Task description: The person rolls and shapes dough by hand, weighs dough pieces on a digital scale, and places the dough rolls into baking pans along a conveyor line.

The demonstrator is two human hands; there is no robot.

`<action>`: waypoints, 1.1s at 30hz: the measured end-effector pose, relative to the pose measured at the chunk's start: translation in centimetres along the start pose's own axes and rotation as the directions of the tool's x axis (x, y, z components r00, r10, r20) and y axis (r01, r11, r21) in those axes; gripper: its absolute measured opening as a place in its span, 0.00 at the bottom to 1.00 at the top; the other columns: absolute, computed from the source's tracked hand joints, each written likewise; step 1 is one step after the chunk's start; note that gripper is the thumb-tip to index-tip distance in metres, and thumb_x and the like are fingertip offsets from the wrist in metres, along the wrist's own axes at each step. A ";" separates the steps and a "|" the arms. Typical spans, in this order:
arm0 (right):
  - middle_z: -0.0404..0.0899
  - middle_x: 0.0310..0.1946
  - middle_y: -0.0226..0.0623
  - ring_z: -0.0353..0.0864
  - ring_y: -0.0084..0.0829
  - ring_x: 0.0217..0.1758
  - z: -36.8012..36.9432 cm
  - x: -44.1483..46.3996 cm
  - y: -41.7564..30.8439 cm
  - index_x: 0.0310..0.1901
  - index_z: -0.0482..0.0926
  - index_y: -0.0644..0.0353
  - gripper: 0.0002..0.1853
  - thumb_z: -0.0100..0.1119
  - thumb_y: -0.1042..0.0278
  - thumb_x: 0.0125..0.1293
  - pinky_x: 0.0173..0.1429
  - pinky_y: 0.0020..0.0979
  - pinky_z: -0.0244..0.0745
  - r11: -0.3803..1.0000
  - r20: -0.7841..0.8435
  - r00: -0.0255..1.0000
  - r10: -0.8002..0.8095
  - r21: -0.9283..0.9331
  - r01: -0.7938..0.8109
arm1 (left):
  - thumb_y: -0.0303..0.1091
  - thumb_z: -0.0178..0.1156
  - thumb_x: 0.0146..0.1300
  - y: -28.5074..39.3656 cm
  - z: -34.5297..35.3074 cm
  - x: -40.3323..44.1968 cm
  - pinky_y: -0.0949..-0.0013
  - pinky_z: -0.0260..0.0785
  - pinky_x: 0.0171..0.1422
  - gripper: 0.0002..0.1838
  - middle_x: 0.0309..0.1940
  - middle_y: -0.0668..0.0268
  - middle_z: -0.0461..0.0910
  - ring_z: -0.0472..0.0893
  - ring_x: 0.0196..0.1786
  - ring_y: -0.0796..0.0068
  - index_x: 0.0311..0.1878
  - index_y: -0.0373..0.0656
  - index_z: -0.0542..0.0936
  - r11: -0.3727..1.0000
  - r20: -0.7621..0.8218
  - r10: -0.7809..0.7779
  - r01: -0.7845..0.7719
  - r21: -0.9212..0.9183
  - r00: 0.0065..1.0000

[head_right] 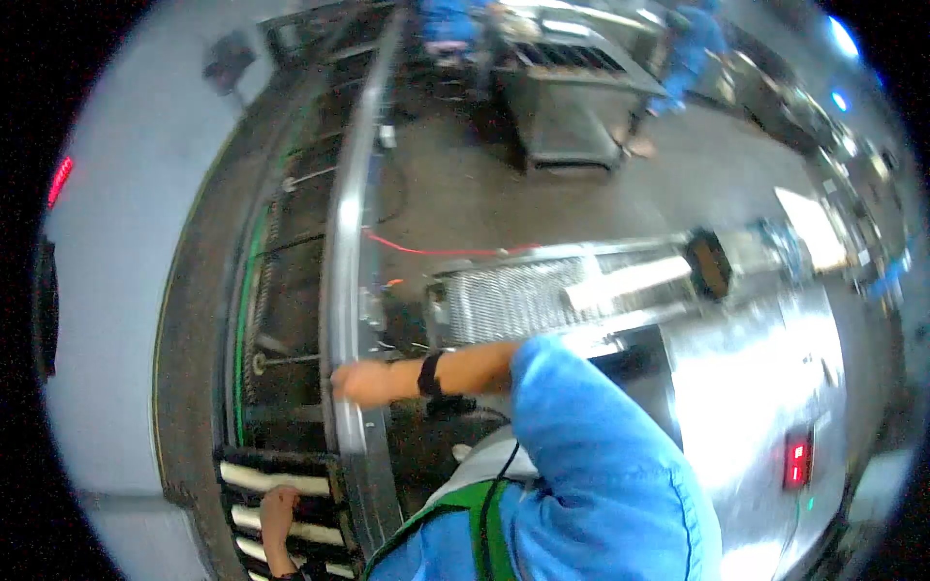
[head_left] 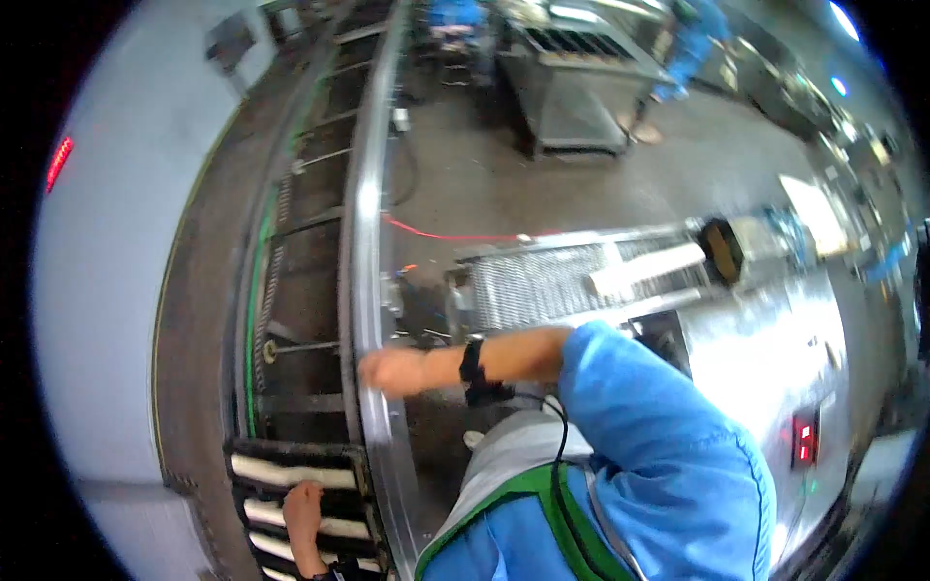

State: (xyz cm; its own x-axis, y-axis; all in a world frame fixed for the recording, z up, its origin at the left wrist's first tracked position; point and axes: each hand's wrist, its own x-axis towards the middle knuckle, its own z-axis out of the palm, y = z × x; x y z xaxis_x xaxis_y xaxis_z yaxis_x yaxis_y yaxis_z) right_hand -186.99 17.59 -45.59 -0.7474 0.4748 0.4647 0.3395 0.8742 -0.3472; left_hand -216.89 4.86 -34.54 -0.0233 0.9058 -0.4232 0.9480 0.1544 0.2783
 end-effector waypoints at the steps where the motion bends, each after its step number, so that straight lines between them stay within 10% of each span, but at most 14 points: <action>1: 0.70 0.31 0.39 0.71 0.39 0.39 -3.7 -2.8 0.1 0.30 0.74 0.58 0.09 0.52 0.68 0.44 0.40 0.37 0.69 0.928 0.117 0.939 0.325 -0.230 -0.293 | 0.38 0.44 0.58 2.2 -1.0 0.1 0.65 0.65 0.38 0.15 0.28 0.57 0.76 0.75 0.33 0.59 0.33 0.37 0.76 0.998 -0.059 0.055 -0.055 -0.003 0.997; 5: 0.64 0.49 0.39 0.60 0.41 0.57 -10.8 -16.9 3.8 0.47 0.71 0.53 0.19 0.54 0.65 0.49 0.53 0.44 0.59 0.467 0.039 0.515 0.856 -0.486 -0.739 | 0.40 0.46 0.60 11.1 -2.0 2.9 0.68 0.64 0.40 0.15 0.34 0.58 0.76 0.75 0.35 0.64 0.40 0.38 0.74 0.972 0.022 0.233 -0.233 0.022 0.972; 9: 0.62 0.51 0.36 0.58 0.37 0.57 -14.7 -27.4 1.6 0.52 0.65 0.45 0.26 0.56 0.62 0.48 0.53 0.50 0.56 0.111 0.040 0.112 0.993 -0.649 -0.753 | 0.41 0.47 0.59 19.2 1.0 6.2 0.68 0.64 0.42 0.16 0.37 0.58 0.75 0.75 0.39 0.63 0.43 0.38 0.74 0.887 0.196 0.437 -0.457 0.069 0.878; 14: 0.67 0.42 0.35 0.64 0.38 0.51 -12.2 -30.0 3.4 0.45 0.70 0.43 0.16 0.52 0.64 0.52 0.50 0.48 0.57 0.324 -0.101 0.477 0.873 -0.611 -0.722 | 0.41 0.46 0.59 29.8 6.5 6.8 0.67 0.65 0.44 0.17 0.39 0.57 0.75 0.75 0.40 0.63 0.44 0.39 0.73 0.745 0.271 0.638 -0.667 0.023 0.721; 17: 0.69 0.39 0.38 0.67 0.38 0.48 -15.8 -29.4 3.0 0.46 0.68 0.48 0.19 0.56 0.65 0.49 0.47 0.43 0.62 0.341 -0.193 0.445 0.874 -0.408 -0.847 | 0.39 0.47 0.59 36.6 8.4 5.2 0.67 0.65 0.44 0.16 0.37 0.57 0.75 0.75 0.40 0.64 0.44 0.38 0.73 0.673 0.320 0.700 -0.739 0.004 0.639; 20: 0.70 0.35 0.44 0.71 0.41 0.42 -23.0 -32.6 0.6 0.45 0.62 0.59 0.27 0.60 0.66 0.41 0.44 0.37 0.68 0.562 -0.546 0.348 0.762 0.290 -0.774 | 0.38 0.48 0.59 41.3 10.4 4.8 0.66 0.65 0.43 0.16 0.36 0.57 0.74 0.74 0.39 0.63 0.44 0.38 0.72 0.581 0.328 0.772 -0.814 -0.016 0.545; 26: 0.65 0.47 0.34 0.67 0.30 0.49 -33.8 -47.4 -19.8 0.47 0.68 0.58 0.26 0.60 0.62 0.44 0.49 0.30 0.67 0.478 -0.697 -0.149 0.702 0.616 -0.626 | 0.36 0.48 0.57 48.2 18.1 4.4 0.65 0.63 0.46 0.15 0.40 0.58 0.73 0.72 0.43 0.60 0.44 0.38 0.72 0.391 0.471 0.827 -0.916 -0.087 0.308; 33: 0.69 0.42 0.41 0.70 0.32 0.44 -23.0 -63.7 -39.7 0.43 0.71 0.59 0.21 0.58 0.61 0.46 0.46 0.31 0.67 -0.362 -0.227 -0.704 0.673 0.728 -0.582 | 0.37 0.52 0.53 57.5 28.6 0.8 0.61 0.59 0.53 0.17 0.49 0.56 0.67 0.66 0.50 0.55 0.47 0.41 0.70 0.053 0.575 0.817 -0.987 -0.152 -0.045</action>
State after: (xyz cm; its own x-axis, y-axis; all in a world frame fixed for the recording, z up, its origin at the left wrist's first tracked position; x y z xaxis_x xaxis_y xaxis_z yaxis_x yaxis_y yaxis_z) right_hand -139.71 -45.00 -42.72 0.8842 0.2774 -0.3759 -0.1044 -0.6670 -0.7377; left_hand -153.35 3.15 -43.49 0.9579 -0.1414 -0.2497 0.0249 -0.8260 0.5630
